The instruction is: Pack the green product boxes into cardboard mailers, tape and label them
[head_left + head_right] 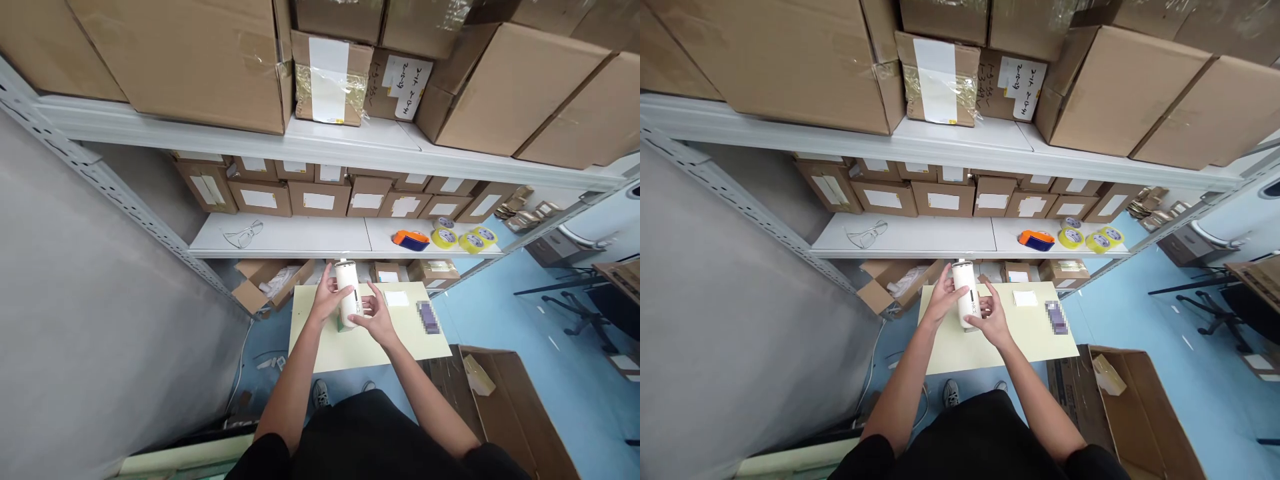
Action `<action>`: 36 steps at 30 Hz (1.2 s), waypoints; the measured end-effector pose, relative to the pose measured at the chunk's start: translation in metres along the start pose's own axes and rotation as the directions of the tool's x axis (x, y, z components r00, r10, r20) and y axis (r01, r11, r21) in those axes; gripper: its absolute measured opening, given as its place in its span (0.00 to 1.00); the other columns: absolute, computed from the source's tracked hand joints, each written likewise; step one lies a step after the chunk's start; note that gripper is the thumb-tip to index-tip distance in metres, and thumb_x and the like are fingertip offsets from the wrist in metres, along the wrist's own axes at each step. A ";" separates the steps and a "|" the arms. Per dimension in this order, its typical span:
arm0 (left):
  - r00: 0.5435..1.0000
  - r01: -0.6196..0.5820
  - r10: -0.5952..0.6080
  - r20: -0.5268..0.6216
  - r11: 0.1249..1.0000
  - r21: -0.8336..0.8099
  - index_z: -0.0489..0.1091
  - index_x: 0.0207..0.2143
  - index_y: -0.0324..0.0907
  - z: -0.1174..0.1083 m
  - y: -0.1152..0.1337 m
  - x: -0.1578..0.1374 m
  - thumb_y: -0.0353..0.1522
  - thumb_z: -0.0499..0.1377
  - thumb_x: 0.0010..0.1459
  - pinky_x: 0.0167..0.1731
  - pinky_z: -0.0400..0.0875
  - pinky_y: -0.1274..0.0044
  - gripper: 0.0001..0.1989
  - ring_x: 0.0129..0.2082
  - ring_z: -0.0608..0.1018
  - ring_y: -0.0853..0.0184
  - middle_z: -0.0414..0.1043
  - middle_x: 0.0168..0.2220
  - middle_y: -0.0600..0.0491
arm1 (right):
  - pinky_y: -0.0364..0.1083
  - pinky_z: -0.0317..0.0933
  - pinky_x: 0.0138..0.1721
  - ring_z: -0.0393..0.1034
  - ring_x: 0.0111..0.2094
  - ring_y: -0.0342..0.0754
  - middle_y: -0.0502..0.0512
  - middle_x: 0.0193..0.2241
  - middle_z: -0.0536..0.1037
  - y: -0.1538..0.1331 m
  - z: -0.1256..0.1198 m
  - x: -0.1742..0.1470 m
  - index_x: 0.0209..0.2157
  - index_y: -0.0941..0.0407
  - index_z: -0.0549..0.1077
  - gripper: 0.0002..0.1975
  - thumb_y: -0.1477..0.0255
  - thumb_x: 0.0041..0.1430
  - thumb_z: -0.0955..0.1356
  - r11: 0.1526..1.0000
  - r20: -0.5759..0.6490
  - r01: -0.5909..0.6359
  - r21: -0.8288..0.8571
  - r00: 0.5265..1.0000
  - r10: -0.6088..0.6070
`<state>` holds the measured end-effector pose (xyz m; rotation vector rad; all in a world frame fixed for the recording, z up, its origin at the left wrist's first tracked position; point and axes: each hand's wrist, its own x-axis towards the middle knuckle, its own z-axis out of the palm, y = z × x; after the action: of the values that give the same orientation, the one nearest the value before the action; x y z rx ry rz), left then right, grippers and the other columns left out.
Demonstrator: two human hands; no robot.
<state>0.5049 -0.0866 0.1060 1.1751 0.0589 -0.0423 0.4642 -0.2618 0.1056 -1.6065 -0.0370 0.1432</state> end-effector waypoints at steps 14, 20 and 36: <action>0.982 -0.033 -0.027 0.189 0.950 0.309 0.59 0.70 0.51 -0.009 -0.002 0.014 0.38 0.71 0.54 0.51 0.76 0.66 0.44 0.47 0.81 0.60 0.70 0.62 0.44 | 0.56 0.70 0.50 0.74 0.46 0.54 0.55 0.48 0.76 0.038 -0.018 -0.001 0.72 0.44 0.48 0.61 0.66 0.42 0.80 0.991 0.066 -0.101 -0.085 0.992 0.107; 0.988 -0.110 0.048 0.149 0.888 0.447 0.72 0.60 0.46 -0.016 -0.023 0.026 0.29 0.69 0.48 0.56 0.72 0.67 0.34 0.55 0.77 0.55 0.74 0.57 0.46 | 0.62 0.58 0.62 0.66 0.62 0.59 0.58 0.59 0.72 0.089 -0.036 0.006 0.72 0.44 0.51 0.55 0.67 0.45 0.76 0.959 0.007 -0.161 -0.232 0.986 0.167; 0.967 -0.243 0.119 0.224 0.684 0.687 0.71 0.59 0.47 -0.016 -0.102 0.013 0.24 0.64 0.48 0.54 0.72 0.72 0.33 0.49 0.78 0.62 0.72 0.51 0.50 | 0.45 0.67 0.40 0.78 0.41 0.53 0.57 0.32 0.83 0.193 -0.026 0.045 0.29 0.55 0.76 0.10 0.63 0.58 0.68 0.746 -0.274 -0.450 -0.492 0.893 0.358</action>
<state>0.5113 -0.1109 0.0047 1.9580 -0.2467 0.0207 0.4995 -0.2908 -0.0893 -2.1822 0.4463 0.3663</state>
